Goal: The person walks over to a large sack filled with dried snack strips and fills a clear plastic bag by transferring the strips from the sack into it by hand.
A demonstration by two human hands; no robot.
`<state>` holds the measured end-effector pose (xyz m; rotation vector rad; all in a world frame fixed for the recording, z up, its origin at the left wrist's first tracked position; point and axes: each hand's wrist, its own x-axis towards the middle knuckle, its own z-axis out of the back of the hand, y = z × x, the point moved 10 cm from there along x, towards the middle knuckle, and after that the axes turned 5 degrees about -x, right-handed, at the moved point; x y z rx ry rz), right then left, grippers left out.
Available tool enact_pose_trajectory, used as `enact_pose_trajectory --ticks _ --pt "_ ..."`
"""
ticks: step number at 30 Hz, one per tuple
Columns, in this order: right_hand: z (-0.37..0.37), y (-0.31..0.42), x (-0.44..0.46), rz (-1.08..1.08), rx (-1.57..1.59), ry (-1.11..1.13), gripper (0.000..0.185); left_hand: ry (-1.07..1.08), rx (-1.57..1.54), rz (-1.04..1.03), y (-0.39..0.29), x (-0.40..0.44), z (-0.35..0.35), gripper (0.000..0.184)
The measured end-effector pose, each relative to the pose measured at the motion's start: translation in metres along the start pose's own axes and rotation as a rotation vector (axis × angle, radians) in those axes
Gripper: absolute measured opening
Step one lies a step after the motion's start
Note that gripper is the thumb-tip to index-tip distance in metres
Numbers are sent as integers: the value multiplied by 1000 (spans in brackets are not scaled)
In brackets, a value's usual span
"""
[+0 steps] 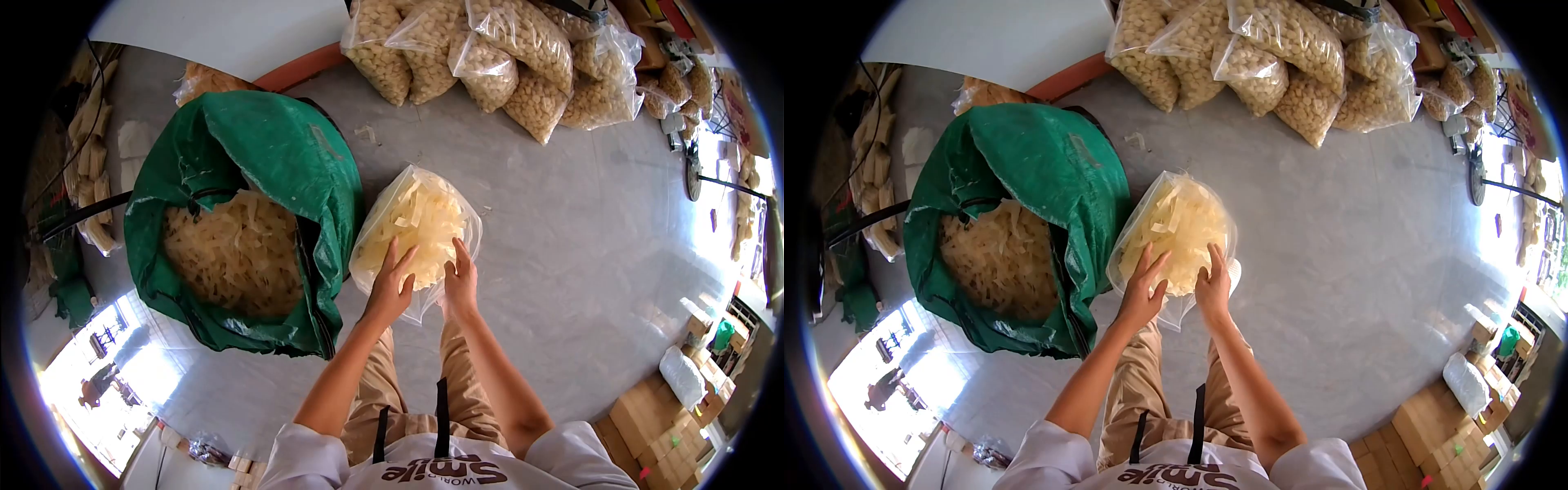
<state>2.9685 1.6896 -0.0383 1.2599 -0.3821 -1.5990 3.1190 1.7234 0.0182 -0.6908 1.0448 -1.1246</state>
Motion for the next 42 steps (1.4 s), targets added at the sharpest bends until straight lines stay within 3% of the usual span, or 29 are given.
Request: enact_pose_trajectory --ticks 3,5,6,9,10,12,14,15,17,19,21,23,24,25,26,27,29,33,35,36,38,39,41,42 --pt "4 25 -2 -16 -179 22 50 -84 -13 -15 -21 -18 22 45" --pt "3 42 -7 116 -349 -4 47 -216 -154 28 -35 -41 53 32" --pt "5 44 -8 129 -258 11 45 -235 -129 43 -38 -53 69 32" --pt "1 96 -25 128 17 45 37 -549 101 -98 -63 -89 145 27" --pt "-2 126 -33 251 19 65 35 -666 163 -65 -59 -98 174 25" --pt "-16 174 -53 434 57 118 34 -841 52 223 3 -130 218 19" --pt "-47 213 -73 525 153 258 35 -1063 -428 349 85 -160 247 36" --pt "-71 228 -81 508 217 379 35 -1071 -428 351 110 -165 259 36" --pt "-124 236 -96 456 312 559 47 -1089 -463 584 168 -179 271 58" --pt "-181 224 -99 316 281 648 51 -1022 -458 574 188 -162 290 65" --pt "-240 173 -78 382 -107 434 59 -953 -457 566 198 -140 302 73" --pt "-280 145 -43 -86 65 599 64 -998 -121 581 189 -126 332 75" --pt "-289 138 -24 -155 155 529 66 -1005 -125 585 197 -119 339 75" --pt "-294 131 -10 -225 244 457 69 -855 -216 422 199 -94 337 86" --pt "-303 128 1 -227 236 461 69 -703 -304 259 195 -77 330 96" --pt "-305 136 13 -133 275 426 72 -706 -309 264 194 -76 328 96" --pt "-308 146 20 -44 304 392 76 -516 493 395 170 -63 317 104" --pt "-312 167 15 -68 225 515 87 -399 376 429 186 -59 325 109" --pt "-325 166 16 -53 115 605 92 -603 373 483 168 -69 358 110" --pt "-326 166 23 11 188 541 93 -606 371 488 176 -70 365 110" --pt "-326 164 28 70 258 483 93 -811 419 455 189 -83 403 112" --pt "-326 160 30 29 312 501 91 -812 417 457 203 -83 417 112" --pt "-326 158 33 -13 360 516 88 -538 571 212 208 -59 414 112" --pt "-336 166 25 7 310 667 83 -538 567 213 205 -54 414 112"
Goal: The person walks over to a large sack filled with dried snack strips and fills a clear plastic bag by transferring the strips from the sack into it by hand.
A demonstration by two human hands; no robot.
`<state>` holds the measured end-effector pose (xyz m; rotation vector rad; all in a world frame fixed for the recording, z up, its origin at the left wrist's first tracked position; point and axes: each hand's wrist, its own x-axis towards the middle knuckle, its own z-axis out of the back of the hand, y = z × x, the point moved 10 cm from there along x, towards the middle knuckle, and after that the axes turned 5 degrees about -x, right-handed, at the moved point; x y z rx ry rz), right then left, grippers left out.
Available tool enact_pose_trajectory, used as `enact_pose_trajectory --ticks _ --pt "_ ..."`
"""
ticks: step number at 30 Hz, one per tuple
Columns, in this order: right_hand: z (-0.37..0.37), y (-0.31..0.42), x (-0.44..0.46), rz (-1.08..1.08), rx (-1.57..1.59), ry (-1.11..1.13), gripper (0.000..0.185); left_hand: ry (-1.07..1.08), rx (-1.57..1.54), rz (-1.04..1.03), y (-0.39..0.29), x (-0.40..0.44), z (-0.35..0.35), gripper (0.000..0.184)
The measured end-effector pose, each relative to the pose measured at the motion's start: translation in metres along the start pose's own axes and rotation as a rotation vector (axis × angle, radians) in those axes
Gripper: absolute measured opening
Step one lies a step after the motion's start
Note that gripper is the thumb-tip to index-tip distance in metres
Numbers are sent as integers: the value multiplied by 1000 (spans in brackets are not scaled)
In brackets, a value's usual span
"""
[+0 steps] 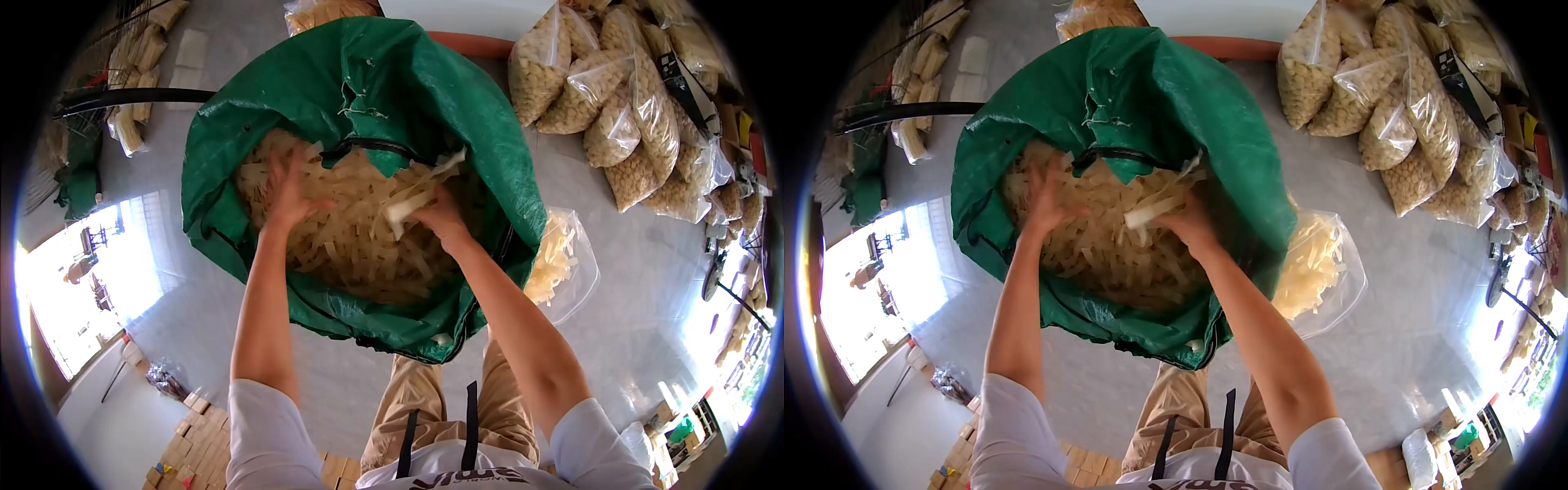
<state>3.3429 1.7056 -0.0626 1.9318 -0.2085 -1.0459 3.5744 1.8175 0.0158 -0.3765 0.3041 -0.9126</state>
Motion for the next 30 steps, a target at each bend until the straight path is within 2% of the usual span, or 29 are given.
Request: enact_pose_trajectory --ticks 1,2,5,7,8,9,10,11,13,15,17,19,21,22,23,25,26,28,29,30 --pt "-16 -1 -1 -21 -47 152 78 91 40 45 -6 3 -7 112" --pt "-20 -5 2 -26 -46 156 78 184 82 93 -10 1 -17 111" --pt "-42 -3 9 -18 65 202 72 258 192 130 -25 -15 -30 107" --pt "-30 22 -2 14 -143 35 63 285 172 132 -21 -29 -41 102" --pt "-29 22 -4 17 -146 34 63 314 149 141 -19 -39 -50 98" --pt "-37 19 -7 36 -201 140 59 310 148 142 -22 -50 -55 98" --pt "-48 16 -12 56 -255 248 55 321 94 132 -32 -63 -63 93" --pt "-51 12 -16 58 -255 251 55 333 41 122 -41 -75 -69 87" --pt "-56 20 -26 216 -461 198 49 343 -45 162 -47 -92 -74 85" --pt "-53 16 -46 213 -437 166 48 352 -133 202 -51 -111 -76 82" --pt "-56 -5 -62 133 -324 216 57 345 -261 120 -66 -126 -74 77" --pt "-52 -14 -67 122 3 161 57 391 -276 142 -75 -128 -65 77" --pt "-27 -24 -75 9 -355 43 58 399 -337 104 -77 -125 -51 81" --pt "-15 -27 -71 18 -244 -44 57 316 -248 64 -73 -117 -38 96" --pt "-9 -32 -70 19 -244 -44 57 315 -248 63 -67 -111 -31 96" --pt "10 -36 -67 -141 305 -170 57 68 -681 578 -11 -107 -14 96" --pt "15 -53 -57 -273 266 -163 62 67 -679 576 -2 -104 -21 96" --pt "4 -50 -51 -265 146 -74 67 28 -728 1052 42 -134 -50 98" --pt "-7 -50 -49 -255 23 13 72 28 -730 1050 40 -136 -58 98" --pt "-10 -50 -47 -186 -106 17 78 141 -648 961 18 -128 -69 98"
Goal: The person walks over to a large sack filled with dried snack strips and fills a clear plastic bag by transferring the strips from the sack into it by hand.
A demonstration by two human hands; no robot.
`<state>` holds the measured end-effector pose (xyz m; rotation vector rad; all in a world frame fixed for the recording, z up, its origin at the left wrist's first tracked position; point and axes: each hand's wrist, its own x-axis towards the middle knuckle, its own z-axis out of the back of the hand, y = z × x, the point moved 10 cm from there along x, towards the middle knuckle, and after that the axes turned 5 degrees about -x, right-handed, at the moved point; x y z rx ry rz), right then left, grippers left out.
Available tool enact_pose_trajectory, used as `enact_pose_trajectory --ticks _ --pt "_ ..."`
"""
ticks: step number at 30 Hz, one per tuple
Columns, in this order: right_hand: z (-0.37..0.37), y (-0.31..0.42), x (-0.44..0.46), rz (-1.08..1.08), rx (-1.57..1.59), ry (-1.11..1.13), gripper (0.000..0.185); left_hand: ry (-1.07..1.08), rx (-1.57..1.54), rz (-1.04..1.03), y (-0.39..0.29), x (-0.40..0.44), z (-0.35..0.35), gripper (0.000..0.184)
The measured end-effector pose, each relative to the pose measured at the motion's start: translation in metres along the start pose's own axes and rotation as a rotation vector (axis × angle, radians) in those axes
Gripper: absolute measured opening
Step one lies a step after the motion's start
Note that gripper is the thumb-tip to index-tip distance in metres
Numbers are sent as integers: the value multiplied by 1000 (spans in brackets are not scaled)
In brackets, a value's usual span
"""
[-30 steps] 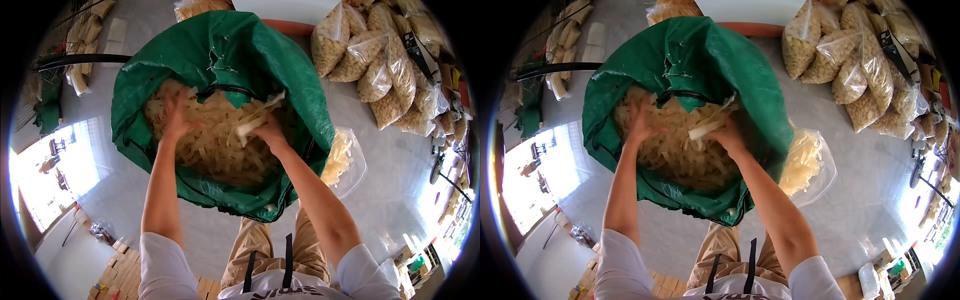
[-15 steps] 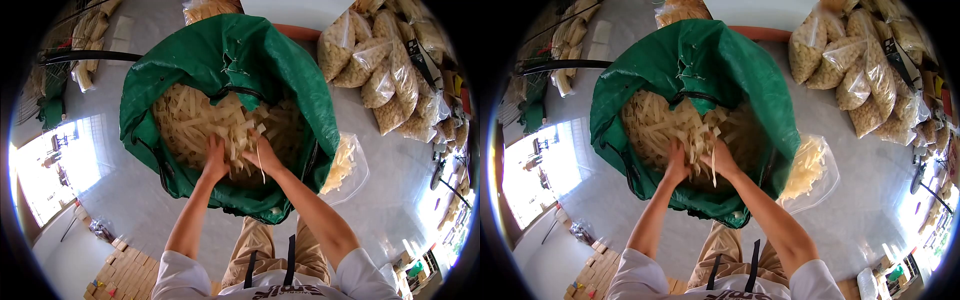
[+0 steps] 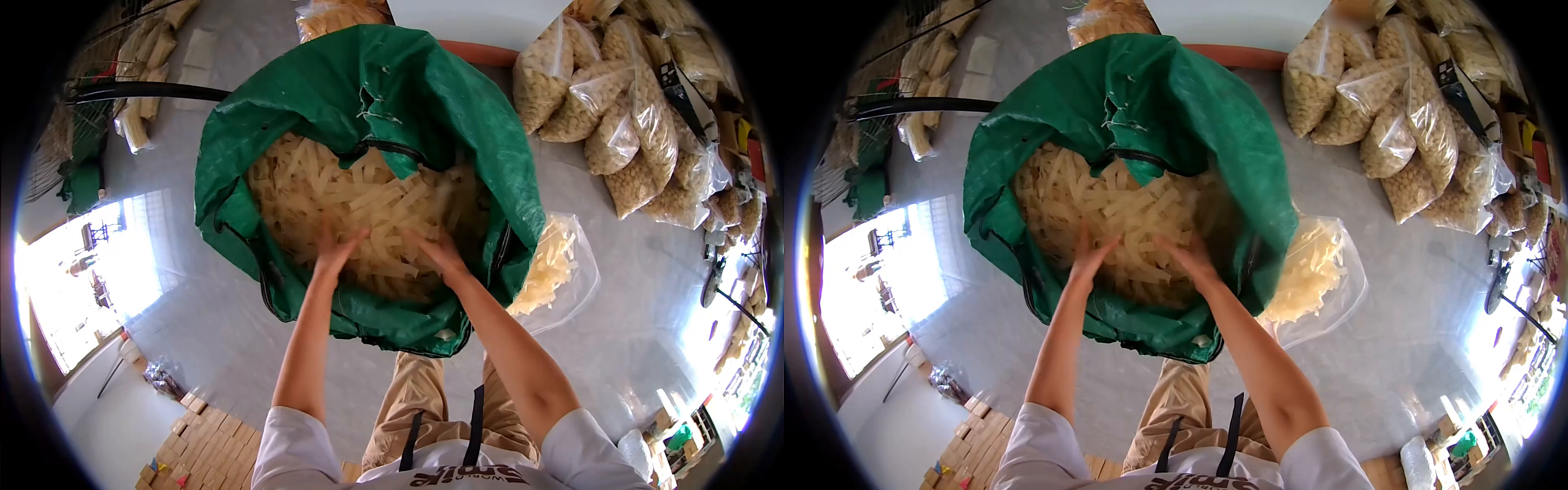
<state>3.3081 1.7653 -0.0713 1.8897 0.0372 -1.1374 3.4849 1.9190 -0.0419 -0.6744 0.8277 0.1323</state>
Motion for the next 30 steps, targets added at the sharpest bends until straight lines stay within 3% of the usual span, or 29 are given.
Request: enact_pose_trajectory --ticks 2,4,7,11,13,17,21,23,30 --pt "-8 13 -12 -18 30 53 78 80 129 -48 2 -10 -31 99" --pt "-12 15 -14 -31 59 110 78 202 179 -469 -18 -29 -62 89" --pt "-8 3 -13 -71 -27 108 73 209 -43 -384 -17 -41 -66 74" --pt "-29 8 -36 -52 190 174 62 226 -220 -338 -29 -57 -66 61" --pt "-34 15 -48 -44 277 170 58 117 -195 -415 -43 -71 -58 50" --pt "-32 29 -64 124 332 104 47 75 -115 -477 -63 -106 -58 46" --pt "-33 47 -84 177 301 -18 38 25 -351 -478 -64 -128 -54 42" --pt "-30 63 -95 258 197 -82 36 42 -694 -428 -56 -134 -53 45" --pt "-33 111 -135 365 -190 -125 43 16 -864 -463 -74 -173 -42 41"
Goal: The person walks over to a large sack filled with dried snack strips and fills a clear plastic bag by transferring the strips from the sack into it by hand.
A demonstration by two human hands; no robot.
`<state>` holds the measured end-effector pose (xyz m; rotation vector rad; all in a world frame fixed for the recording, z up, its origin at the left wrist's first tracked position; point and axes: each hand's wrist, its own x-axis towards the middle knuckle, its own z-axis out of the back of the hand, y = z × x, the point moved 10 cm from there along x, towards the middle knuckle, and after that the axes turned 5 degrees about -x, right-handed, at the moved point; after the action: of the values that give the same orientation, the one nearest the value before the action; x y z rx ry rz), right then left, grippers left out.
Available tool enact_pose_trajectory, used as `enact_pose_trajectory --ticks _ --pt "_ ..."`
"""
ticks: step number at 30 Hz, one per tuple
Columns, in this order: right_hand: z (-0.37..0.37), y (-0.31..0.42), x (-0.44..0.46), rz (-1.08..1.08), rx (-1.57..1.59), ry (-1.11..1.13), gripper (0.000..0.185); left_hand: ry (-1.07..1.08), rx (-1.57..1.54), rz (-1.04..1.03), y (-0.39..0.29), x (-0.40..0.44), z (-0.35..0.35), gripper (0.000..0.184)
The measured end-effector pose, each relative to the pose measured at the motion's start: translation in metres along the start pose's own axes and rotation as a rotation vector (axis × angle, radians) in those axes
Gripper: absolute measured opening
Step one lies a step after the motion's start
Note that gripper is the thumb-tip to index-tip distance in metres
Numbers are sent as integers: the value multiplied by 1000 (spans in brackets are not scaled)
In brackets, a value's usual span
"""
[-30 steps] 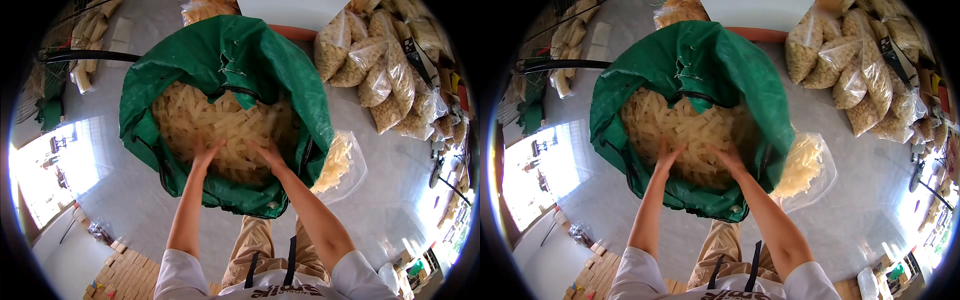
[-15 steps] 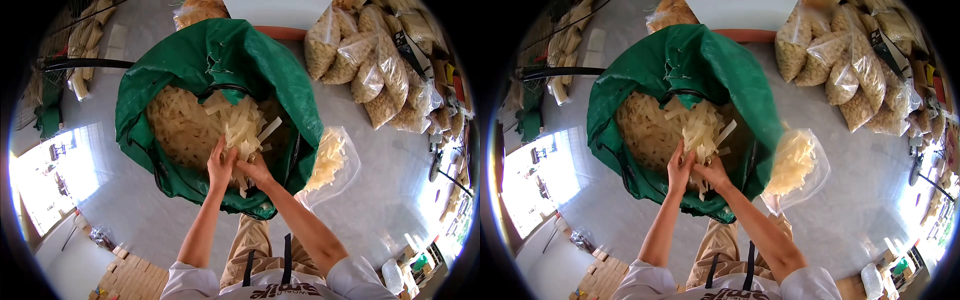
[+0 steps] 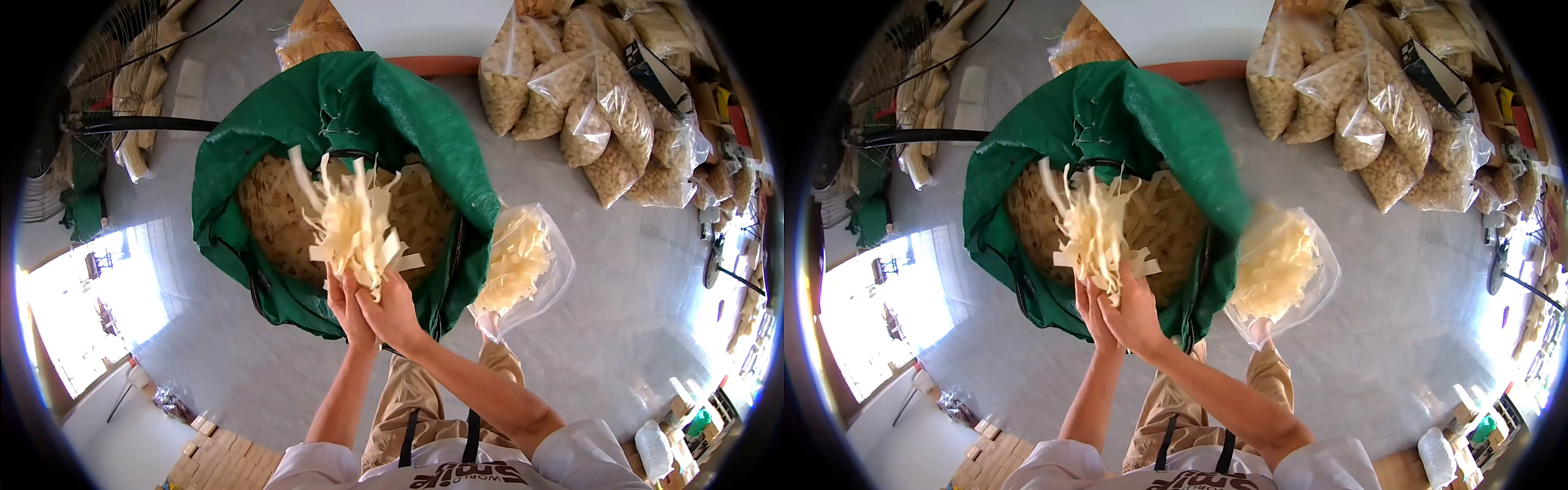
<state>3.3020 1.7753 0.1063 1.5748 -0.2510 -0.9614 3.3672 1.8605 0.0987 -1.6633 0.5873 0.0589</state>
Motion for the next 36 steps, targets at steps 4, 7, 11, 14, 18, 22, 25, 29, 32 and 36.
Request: enact_pose_trajectory --ticks 4,7,11,14,18,22,25,29,32,36 --pt "1 27 -10 85 -176 26 58 -48 -139 -84 -5 -13 11 36" --pt "9 50 -17 226 -226 -34 60 -62 368 -342 -25 -25 23 38" --pt "15 73 -27 227 -87 78 68 -71 807 -585 -33 -41 25 42" --pt "33 98 -41 394 -72 27 79 -9 621 -593 -45 -55 14 43" --pt "68 111 -69 466 -64 29 81 149 502 -612 -55 -96 -21 44" --pt "78 15 -137 39 109 253 62 341 433 -585 -44 -152 -66 46" --pt "104 -8 -171 163 -242 191 38 467 400 -508 -25 -182 -98 47" --pt "161 -1 -202 293 -714 -60 28 616 355 -335 8 -202 -137 50" --pt "185 -55 -228 107 -512 -313 20 743 291 -120 42 -211 -165 54" --pt "199 -153 -211 -290 282 -678 17 683 279 132 131 -202 -139 54"
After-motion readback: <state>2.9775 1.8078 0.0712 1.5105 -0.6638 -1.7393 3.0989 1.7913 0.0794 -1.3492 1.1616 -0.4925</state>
